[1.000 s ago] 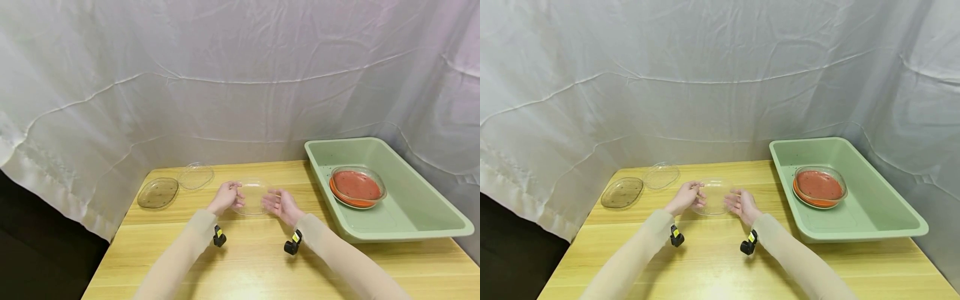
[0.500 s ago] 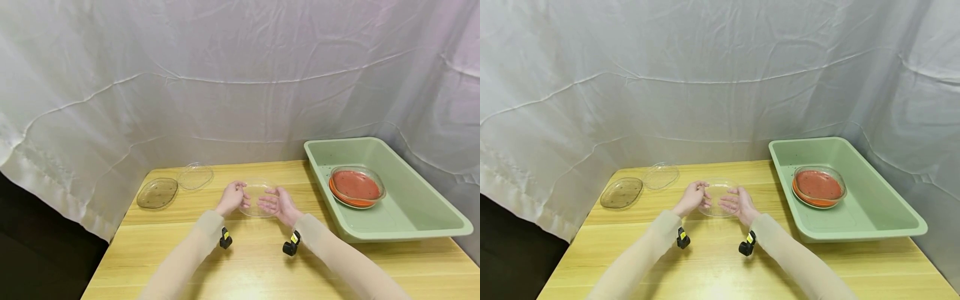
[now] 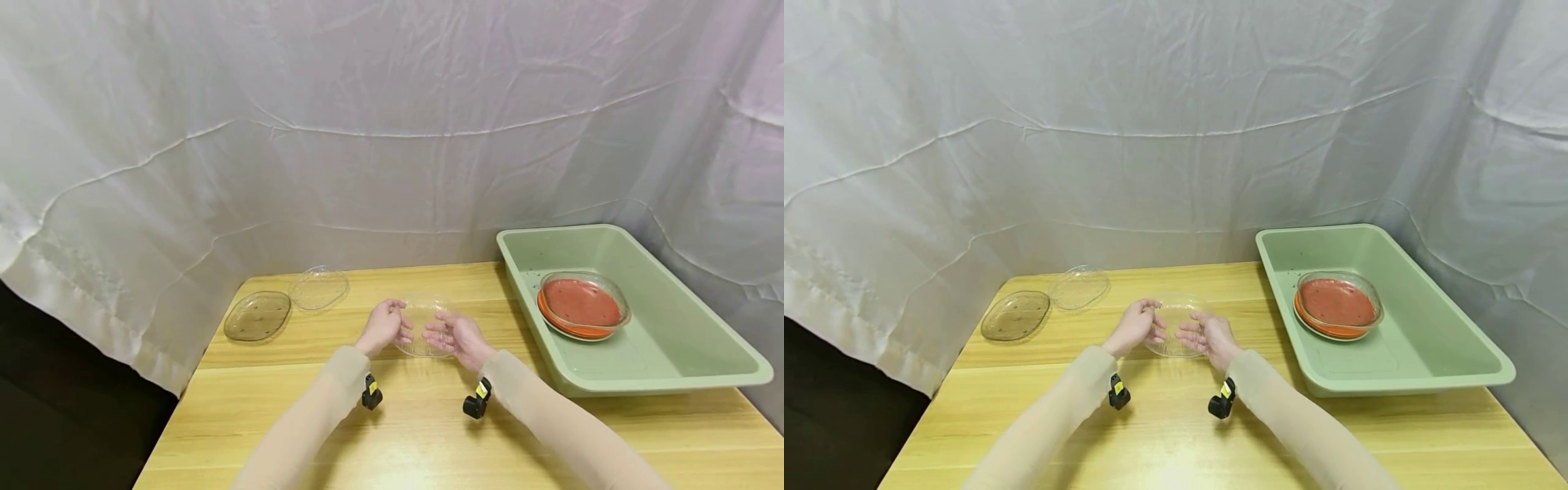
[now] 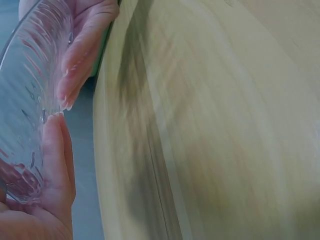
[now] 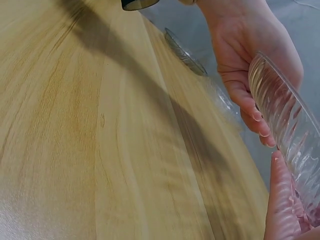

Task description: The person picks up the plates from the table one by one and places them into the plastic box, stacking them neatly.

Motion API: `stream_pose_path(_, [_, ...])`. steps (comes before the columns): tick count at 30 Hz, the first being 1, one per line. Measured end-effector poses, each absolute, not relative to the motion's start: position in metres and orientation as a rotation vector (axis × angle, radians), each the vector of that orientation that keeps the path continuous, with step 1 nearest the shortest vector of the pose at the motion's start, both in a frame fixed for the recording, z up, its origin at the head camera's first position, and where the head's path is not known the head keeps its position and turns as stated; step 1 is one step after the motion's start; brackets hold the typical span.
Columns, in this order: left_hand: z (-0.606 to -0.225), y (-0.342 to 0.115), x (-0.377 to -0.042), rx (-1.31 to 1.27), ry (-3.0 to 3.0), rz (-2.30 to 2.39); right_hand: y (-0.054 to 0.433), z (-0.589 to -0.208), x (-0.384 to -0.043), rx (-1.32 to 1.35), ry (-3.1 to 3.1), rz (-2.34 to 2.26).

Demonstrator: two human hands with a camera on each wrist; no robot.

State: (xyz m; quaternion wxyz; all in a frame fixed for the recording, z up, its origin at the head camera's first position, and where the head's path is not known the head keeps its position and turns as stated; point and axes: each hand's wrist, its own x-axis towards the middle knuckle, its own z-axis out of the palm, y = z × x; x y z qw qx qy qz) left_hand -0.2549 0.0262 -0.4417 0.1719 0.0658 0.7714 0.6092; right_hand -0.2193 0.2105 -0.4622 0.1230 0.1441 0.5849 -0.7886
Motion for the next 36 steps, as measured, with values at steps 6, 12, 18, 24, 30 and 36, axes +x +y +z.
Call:
stream_pose_path(6, [-0.445,0.025,-0.255,0.199,2.203,1.719,0.211,-0.462,-0.219,0.419,1.709,-2.290])
stream_pose_path(12, [-0.442,0.023,-0.254,0.213,2.248,1.676,0.211,-0.461,-0.217,0.400,1.716,-2.278])
stream_pose_path(18, [-0.441,0.019,-0.252,0.269,2.363,1.585,0.212,-0.459,-0.215,0.400,1.730,-2.270])
stream_pose_path(24, [-0.440,0.016,-0.253,0.294,2.432,1.570,0.213,-0.458,-0.214,0.413,1.742,-2.272])
stream_pose_path(30, [-0.439,0.012,-0.256,0.303,2.569,1.495,0.214,-0.456,-0.215,0.444,1.739,-2.292])
stream_pose_path(36, [-0.438,0.008,-0.256,0.322,2.658,1.458,0.215,-0.452,-0.214,0.439,1.742,-2.301])
